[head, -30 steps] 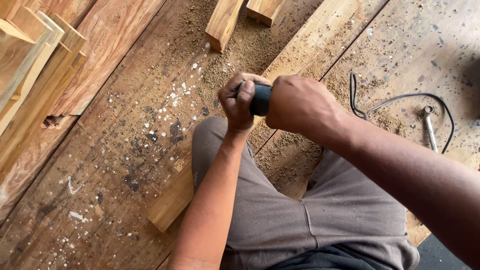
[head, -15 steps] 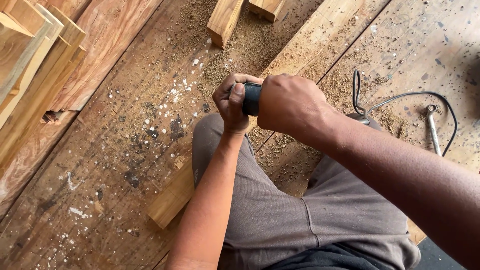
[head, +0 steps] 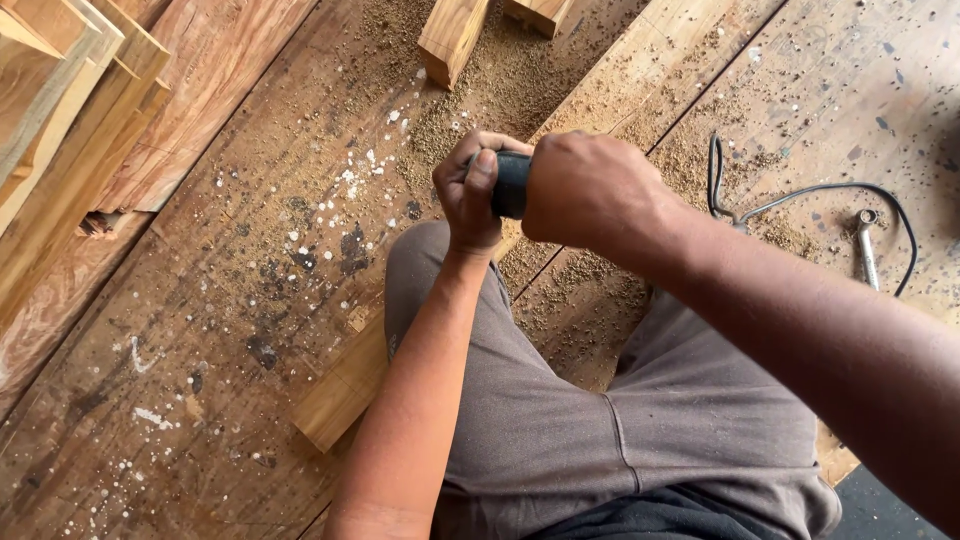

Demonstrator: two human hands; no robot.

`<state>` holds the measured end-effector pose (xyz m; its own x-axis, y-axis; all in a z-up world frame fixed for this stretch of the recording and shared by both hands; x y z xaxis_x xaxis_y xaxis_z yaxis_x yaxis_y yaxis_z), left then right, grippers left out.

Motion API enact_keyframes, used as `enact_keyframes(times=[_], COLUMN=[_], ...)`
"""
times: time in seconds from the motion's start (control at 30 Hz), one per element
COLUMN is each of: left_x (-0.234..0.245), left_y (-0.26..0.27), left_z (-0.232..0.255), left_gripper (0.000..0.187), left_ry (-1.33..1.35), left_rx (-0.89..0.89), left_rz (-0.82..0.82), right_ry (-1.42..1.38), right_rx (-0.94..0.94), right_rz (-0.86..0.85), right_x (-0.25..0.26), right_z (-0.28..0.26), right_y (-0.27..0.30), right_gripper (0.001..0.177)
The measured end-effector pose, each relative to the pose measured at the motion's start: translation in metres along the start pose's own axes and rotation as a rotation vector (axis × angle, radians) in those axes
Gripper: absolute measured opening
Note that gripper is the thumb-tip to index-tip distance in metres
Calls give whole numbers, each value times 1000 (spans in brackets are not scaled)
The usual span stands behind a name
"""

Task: The recorder uses a power drill to make holes in wood planks on a workshop floor.

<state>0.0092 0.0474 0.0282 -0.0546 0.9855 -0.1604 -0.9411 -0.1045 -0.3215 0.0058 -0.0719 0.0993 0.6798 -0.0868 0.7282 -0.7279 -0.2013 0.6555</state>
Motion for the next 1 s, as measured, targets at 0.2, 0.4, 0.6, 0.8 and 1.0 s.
enact_keyframes(times=[0.2, 0.4, 0.6, 0.8, 1.0], left_x=[-24, -22, -25, -16, -13], left_y=[-17, -19, -22, -22, -18], left_z=[-4, 14, -1, -1, -21], left_gripper=[49, 49, 50, 52, 55], left_ry=[-24, 0, -18, 23, -18], left_rx=[72, 30, 101, 71, 33], left_rz=[-77, -196, -185, -167, -138], right_ry=[-36, -67, -31, -51, -60], right_rx=[-84, -89, -74, -60, -63], right_rz=[-71, -34, -26, -30, 5], right_x=[7, 8, 6, 7, 2], right_z=[27, 21, 30, 16, 20], right_y=[-11, -7, -16, -12, -9], right_gripper=[31, 30, 30, 28, 28])
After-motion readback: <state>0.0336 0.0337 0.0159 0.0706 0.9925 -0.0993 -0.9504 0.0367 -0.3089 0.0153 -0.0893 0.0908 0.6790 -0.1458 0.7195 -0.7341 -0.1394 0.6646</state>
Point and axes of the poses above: each hand's wrist, its own y-axis away from the middle knuckle, its own x-axis out of the back of the hand, z = x × y, the point moved 9 cm from there along -y, towards the middle knuckle, and after that the axes turned 2 degrees about -x, right-handed, at the moved point
